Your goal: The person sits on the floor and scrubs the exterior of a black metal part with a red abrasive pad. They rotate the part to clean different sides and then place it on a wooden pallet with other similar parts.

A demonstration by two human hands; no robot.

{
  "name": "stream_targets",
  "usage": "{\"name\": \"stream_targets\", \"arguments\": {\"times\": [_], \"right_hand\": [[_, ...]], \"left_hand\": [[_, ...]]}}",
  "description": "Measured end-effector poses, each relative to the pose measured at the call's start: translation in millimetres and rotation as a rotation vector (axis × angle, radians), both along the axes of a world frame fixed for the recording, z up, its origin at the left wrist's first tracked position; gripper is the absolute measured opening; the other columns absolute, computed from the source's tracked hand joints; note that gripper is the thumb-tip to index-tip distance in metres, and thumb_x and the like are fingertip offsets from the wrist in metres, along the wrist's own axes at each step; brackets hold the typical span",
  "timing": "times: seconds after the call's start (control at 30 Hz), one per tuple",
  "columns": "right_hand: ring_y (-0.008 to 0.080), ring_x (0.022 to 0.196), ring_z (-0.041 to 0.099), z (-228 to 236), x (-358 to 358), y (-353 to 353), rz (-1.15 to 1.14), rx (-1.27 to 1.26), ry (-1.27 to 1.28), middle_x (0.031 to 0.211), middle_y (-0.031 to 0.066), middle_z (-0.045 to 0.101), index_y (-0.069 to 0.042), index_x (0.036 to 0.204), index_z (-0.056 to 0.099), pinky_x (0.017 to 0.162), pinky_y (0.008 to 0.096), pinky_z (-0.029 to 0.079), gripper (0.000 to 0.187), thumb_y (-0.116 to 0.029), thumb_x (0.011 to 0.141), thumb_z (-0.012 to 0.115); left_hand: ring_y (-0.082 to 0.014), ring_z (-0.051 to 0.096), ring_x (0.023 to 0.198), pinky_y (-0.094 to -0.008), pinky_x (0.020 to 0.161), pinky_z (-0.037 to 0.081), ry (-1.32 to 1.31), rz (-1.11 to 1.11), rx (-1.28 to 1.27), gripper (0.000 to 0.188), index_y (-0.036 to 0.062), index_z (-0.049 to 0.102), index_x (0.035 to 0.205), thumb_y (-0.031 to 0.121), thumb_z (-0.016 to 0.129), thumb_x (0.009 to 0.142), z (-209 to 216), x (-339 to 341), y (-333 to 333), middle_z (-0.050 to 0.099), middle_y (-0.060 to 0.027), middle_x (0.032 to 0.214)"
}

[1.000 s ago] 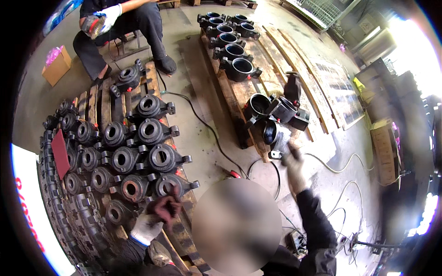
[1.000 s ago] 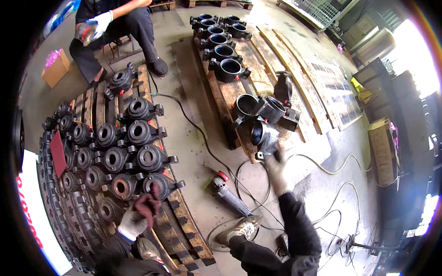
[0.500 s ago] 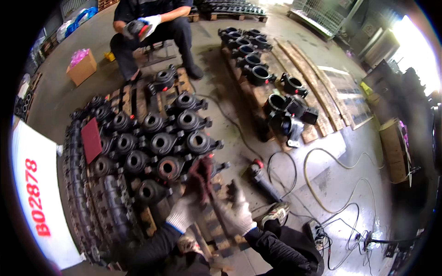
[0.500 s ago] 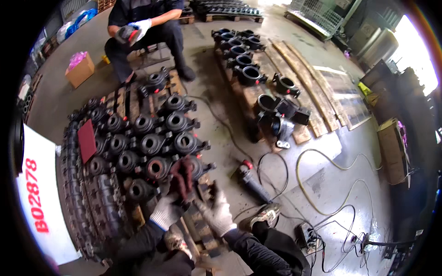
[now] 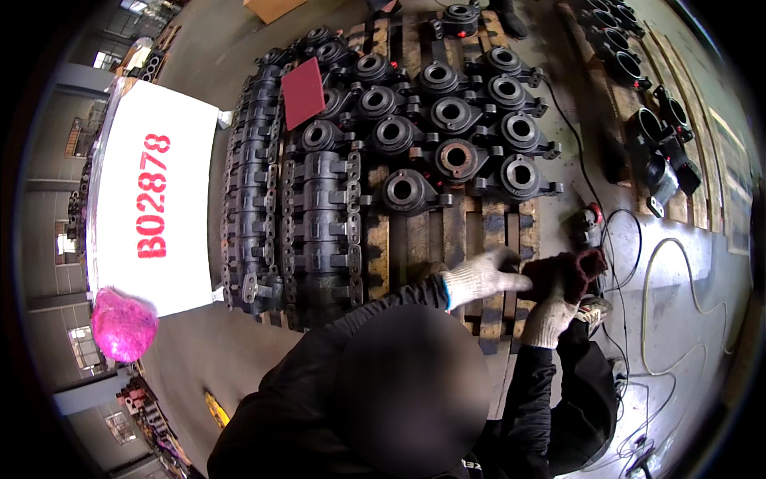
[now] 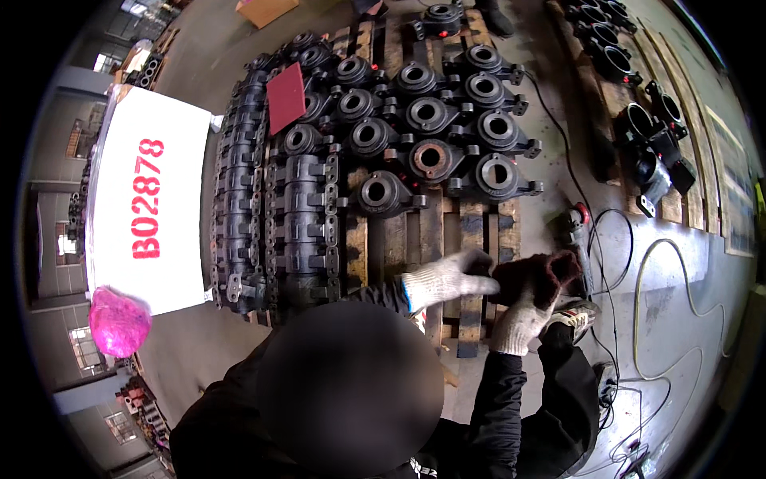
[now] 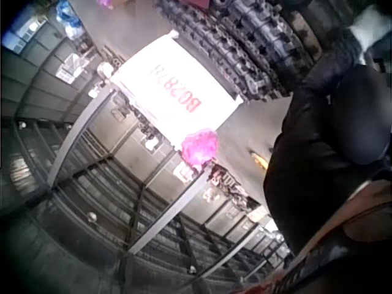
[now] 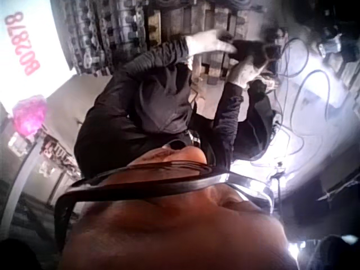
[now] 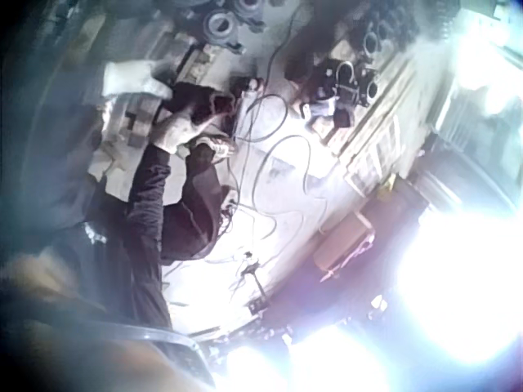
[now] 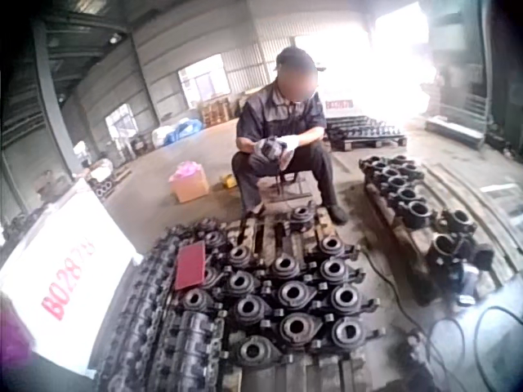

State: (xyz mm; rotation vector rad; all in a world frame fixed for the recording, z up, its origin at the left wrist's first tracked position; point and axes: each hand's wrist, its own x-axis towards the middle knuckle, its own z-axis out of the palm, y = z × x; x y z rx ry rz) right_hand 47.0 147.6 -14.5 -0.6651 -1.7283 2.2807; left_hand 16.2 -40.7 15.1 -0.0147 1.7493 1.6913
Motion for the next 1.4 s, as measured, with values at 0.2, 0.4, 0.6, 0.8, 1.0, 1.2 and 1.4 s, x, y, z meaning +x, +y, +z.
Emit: {"name": "stream_targets", "arguments": {"times": [0.2, 0.4, 0.6, 0.8, 1.0, 1.2, 1.4], "right_hand": [[0.0184, 0.101, 0.070, -46.4, 46.1, 39.8, -0.057, -0.009, -0.254, 0.120, 0.0045, 0.073, -0.009, 0.141, 0.064, 0.089, 0.0351, 0.058, 0.041, -0.018, 0.103, 0.073], [0.0186, 0.104, 0.069, -105.4, 70.5, 36.2, -0.003, -0.117, -0.352, 0.125, 0.0031, 0.072, -0.012, 0.141, 0.065, 0.090, 0.0358, 0.060, 0.039, -0.013, 0.103, 0.073], [0.0177, 0.117, 0.066, -86.9, 64.6, 6.2, 0.141, -0.083, -0.355, 0.135, 0.0053, 0.069, -0.006, 0.150, 0.057, 0.102, 0.0317, 0.053, 0.046, -0.007, 0.105, 0.068], [0.0196, 0.121, 0.066, -96.9, 66.4, 18.2, 0.135, -0.035, -0.355, 0.139, 0.0088, 0.067, -0.004, 0.154, 0.052, 0.106, 0.0327, 0.052, 0.051, -0.005, 0.105, 0.065], [0.0177, 0.122, 0.066, -87.9, 64.0, 16.1, 0.146, -0.114, -0.378, 0.138, 0.0071, 0.069, -0.006, 0.152, 0.055, 0.106, 0.0323, 0.052, 0.048, -0.010, 0.106, 0.067], [0.0195, 0.124, 0.065, -86.4, 66.1, 14.4, 0.126, -0.118, -0.382, 0.139, 0.0085, 0.068, -0.004, 0.153, 0.054, 0.109, 0.0337, 0.050, 0.052, -0.013, 0.105, 0.069], [0.0170, 0.117, 0.067, -111.5, 65.7, 37.1, 0.032, -0.158, -0.322, 0.133, 0.0079, 0.070, -0.002, 0.146, 0.057, 0.102, 0.0301, 0.052, 0.042, -0.010, 0.106, 0.067]], "left_hand": [[-0.0315, 0.058, 0.118, -0.0494, 0.101, 0.049, 0.581, 0.250, -1.204, 0.088, 0.0054, 0.044, 0.148, 0.036, 0.087, 0.076, -56.6, 15.9, -129.8, 0.059, -0.0171, 0.130], [-0.0347, 0.057, 0.128, -0.0493, 0.114, 0.040, 0.729, -0.053, -1.548, 0.071, 0.0065, 0.058, 0.135, 0.017, 0.079, 0.068, -98.2, -2.7, -242.8, 0.065, -0.0139, 0.128], [-0.0356, 0.068, 0.102, -0.0477, 0.097, 0.048, 0.719, -0.185, -1.495, 0.033, 0.0075, 0.063, 0.099, 0.014, 0.075, 0.069, -105.4, -15.1, -262.4, 0.070, -0.0132, 0.092], [-0.0418, 0.066, 0.105, -0.0517, 0.095, 0.050, 0.496, -0.294, -1.297, 0.039, 0.0042, 0.061, 0.103, 0.030, 0.080, 0.081, -31.0, -16.6, -232.9, 0.071, -0.0179, 0.100], [-0.0451, 0.072, 0.096, -0.0506, 0.082, 0.055, 0.192, -0.193, -1.086, 0.047, -0.0003, 0.070, 0.108, 0.045, 0.073, 0.093, 18.1, -15.0, -198.5, 0.074, -0.0259, 0.097], [-0.0284, 0.073, 0.096, -0.0416, 0.084, 0.054, 0.010, -0.149, -0.956, 0.043, -0.0032, 0.074, 0.107, 0.038, 0.074, 0.094, 29.5, -19.0, -168.0, 0.077, -0.0181, 0.098], [-0.0243, 0.074, 0.101, -0.0415, 0.089, 0.061, -0.537, 0.129, -0.259, 0.036, -0.0070, 0.071, 0.118, 0.025, 0.071, 0.100, 38.1, -19.7, -124.6, 0.077, -0.0128, 0.106]]}}
